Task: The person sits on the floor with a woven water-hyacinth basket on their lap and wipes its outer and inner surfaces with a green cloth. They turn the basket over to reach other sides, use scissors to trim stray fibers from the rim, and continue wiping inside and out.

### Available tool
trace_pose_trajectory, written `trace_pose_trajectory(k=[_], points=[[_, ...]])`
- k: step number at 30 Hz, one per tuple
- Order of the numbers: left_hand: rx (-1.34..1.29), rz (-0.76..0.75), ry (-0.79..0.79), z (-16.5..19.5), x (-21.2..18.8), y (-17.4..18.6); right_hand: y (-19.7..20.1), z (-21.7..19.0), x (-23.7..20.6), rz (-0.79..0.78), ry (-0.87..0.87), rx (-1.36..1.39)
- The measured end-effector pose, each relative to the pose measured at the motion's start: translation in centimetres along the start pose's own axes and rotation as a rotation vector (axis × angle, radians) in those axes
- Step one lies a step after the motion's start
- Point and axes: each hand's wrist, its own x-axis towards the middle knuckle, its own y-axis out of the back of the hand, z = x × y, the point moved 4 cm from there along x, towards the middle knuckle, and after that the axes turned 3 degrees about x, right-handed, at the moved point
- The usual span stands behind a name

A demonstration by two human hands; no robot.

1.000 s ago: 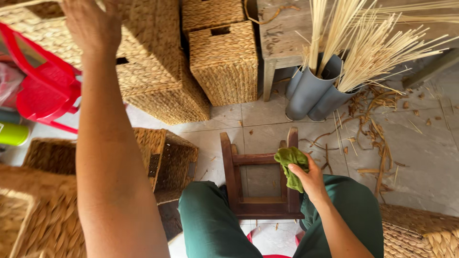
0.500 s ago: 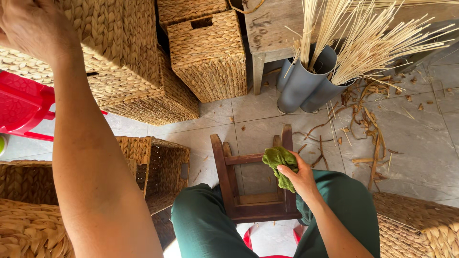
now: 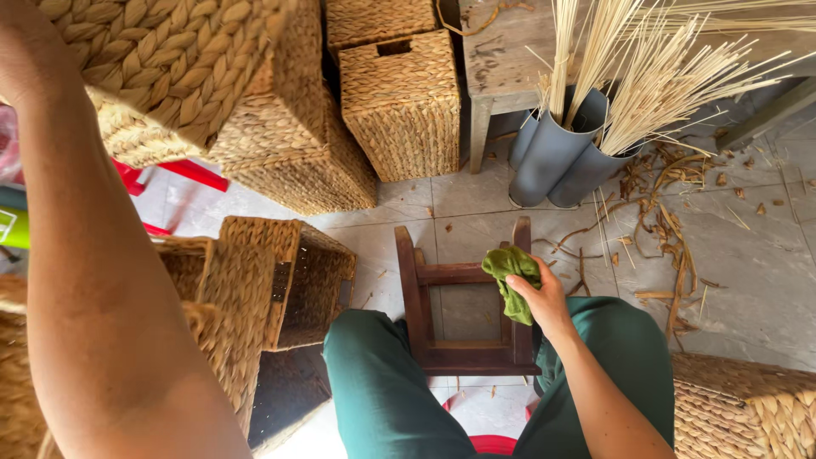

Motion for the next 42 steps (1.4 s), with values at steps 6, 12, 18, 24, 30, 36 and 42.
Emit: trace_pose_trajectory(k=[6, 12, 18, 24, 30, 36, 42], points=[[-0.382, -0.129, -0.046, 4.8, -4.7, 8.4, -0.2, -1.4, -2.3, 0.004, 0.097, 0.081], [-0.572, -0.235, -0.153, 14.4, -13.8, 15.6, 2.3, -3.0, -6.4, 0.071, 0.274, 0.220], [-0.669, -0.324, -0.101, 20.1, -25.7, 18.1, 9.2, -5.2, -12.6, -0.039, 0.364, 0.710], [-0.625, -0.500, 0.071, 17.5, -38.5, 10.7, 16.5, -7.5, -19.5, 0.059, 0.473, 0.715], [-0.767, -0.558, 0.217, 10.4, -48.6, 1.3, 18.7, -4.0, -22.2, 0.241, 0.439, 0.431], [-0.982, -0.501, 0.353, 6.8, -52.7, 0.2, 19.3, -1.6, -21.6, 0.352, 0.552, 0.278], [-0.932, -0.492, 0.220, 6.8, -52.4, 2.2, 18.1, -6.5, -25.2, 0.606, 0.821, 0.278]])
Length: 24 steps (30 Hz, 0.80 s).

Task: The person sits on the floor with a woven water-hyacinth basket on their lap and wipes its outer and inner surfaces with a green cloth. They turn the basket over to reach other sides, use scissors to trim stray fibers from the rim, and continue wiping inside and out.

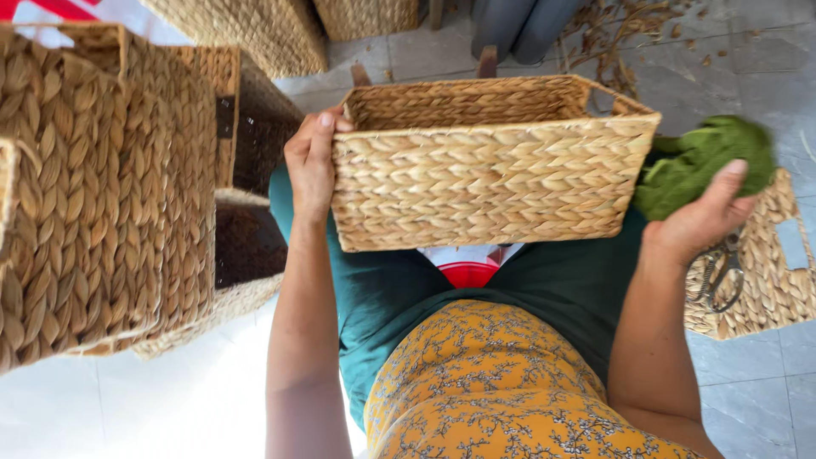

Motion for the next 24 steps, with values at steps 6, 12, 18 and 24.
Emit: trace_pose_trajectory(k=[6, 12, 18, 24], points=[[-0.113, 0.018, 0.101, -0.5, 0.7, -0.5, -10.1, -0.9, -8.6, -0.541, 0.140, -0.303], [-0.123, 0.007, 0.068, -1.1, 0.8, -0.6, -21.0, 2.1, -19.1, -1.075, 0.566, -0.840], [-0.212, 0.017, 0.228, -2.3, 1.4, 0.1, -27.1, 2.5, -23.6, -1.417, 0.539, -0.687], [-0.122, -0.001, 0.120, -1.8, 1.1, -0.1, -19.2, 2.7, -15.3, -1.290, 0.622, -0.942]])
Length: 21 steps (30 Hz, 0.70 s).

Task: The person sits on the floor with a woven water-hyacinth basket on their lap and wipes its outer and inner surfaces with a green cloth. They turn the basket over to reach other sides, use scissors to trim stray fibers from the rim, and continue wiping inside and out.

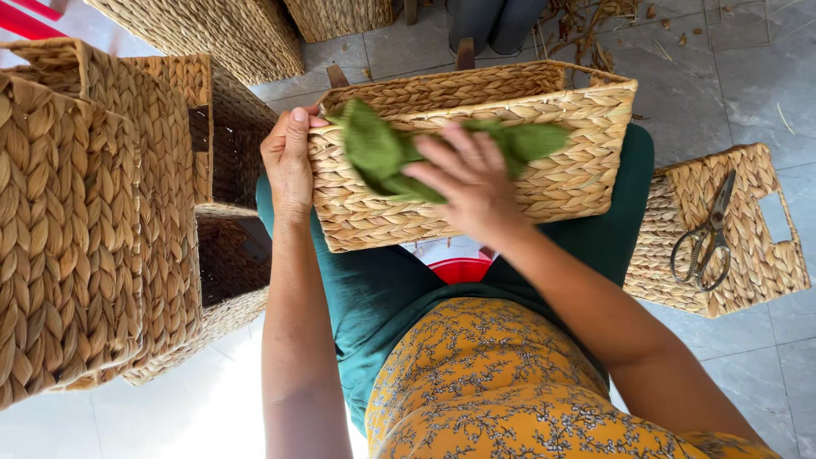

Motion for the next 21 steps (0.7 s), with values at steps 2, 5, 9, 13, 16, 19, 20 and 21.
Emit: trace_pose_trajectory(k=[2, 5, 9, 13, 16, 19, 20, 21], points=[[0.007, 0.009, -0.005, 0.0, 0.0, -0.2, 2.9, 3.7, -3.0, 0.083, -0.109, -0.090], [0.001, 0.035, 0.016, -0.1, 0.1, -0.4, 6.9, 7.6, -6.9, 0.218, -0.266, -0.108], [-0.029, 0.046, 0.007, 0.0, 0.1, -0.6, 6.9, 8.2, -8.5, 0.297, -0.346, -0.074], [0.011, 0.067, 0.054, 0.1, 0.0, -0.5, 2.0, 3.5, -5.3, 0.279, -0.181, -0.035], [0.004, 0.060, 0.013, 0.2, 0.4, -0.4, -1.3, -1.5, -0.9, 0.111, -0.067, 0.000], [0.004, 0.034, -0.018, 0.1, 0.8, -0.4, -3.5, -7.1, 3.1, -0.131, 0.123, 0.182], [-0.015, 0.027, -0.024, 0.0, 0.8, -0.3, -3.6, -8.3, 4.1, -0.104, 0.150, 0.213], [-0.033, 0.013, -0.027, 0.0, 0.9, -0.2, -3.7, -9.3, 4.8, -0.076, 0.172, 0.243]])
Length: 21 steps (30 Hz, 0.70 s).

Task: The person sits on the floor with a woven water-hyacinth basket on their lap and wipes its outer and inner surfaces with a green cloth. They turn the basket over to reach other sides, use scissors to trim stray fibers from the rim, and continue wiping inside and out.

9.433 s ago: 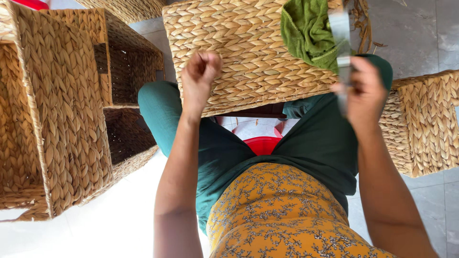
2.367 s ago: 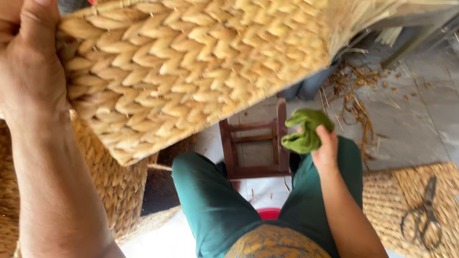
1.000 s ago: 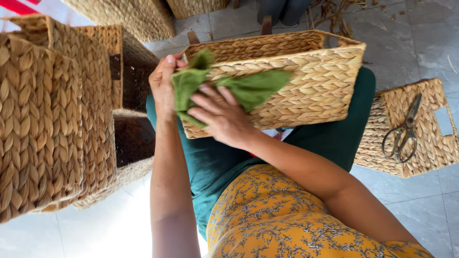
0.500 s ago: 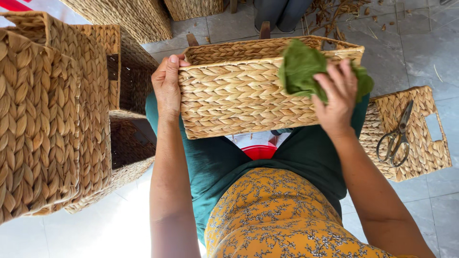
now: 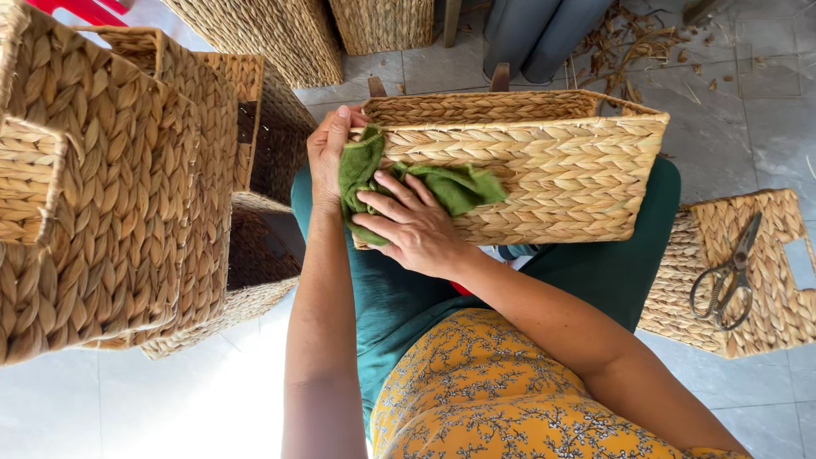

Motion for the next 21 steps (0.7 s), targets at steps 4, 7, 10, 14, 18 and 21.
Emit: trace_pose_trajectory(k=[4, 7, 10, 14, 18, 21], points=[[0.075, 0.029, 0.041, -0.3, 0.1, 0.0, 0.9, 1.9, -1.7, -0.036, 0.060, -0.071], [0.058, 0.016, -0.002, -0.1, -0.5, -0.3, 4.8, 5.2, -7.8, 0.066, -0.022, -0.178], [0.067, 0.039, -0.012, 0.1, -0.5, -0.4, 9.8, 8.3, -14.0, 0.172, -0.218, -0.234], [0.042, 0.031, 0.012, -0.1, -0.6, -0.7, 13.1, 9.6, -18.5, 0.302, -0.377, -0.365], [0.038, 0.022, -0.020, 0.1, -0.6, -0.9, 9.9, 7.9, -16.5, 0.253, -0.357, -0.278], [0.038, 0.030, -0.008, 0.1, -0.6, -0.9, 4.5, 4.5, -11.7, 0.142, -0.197, -0.211]])
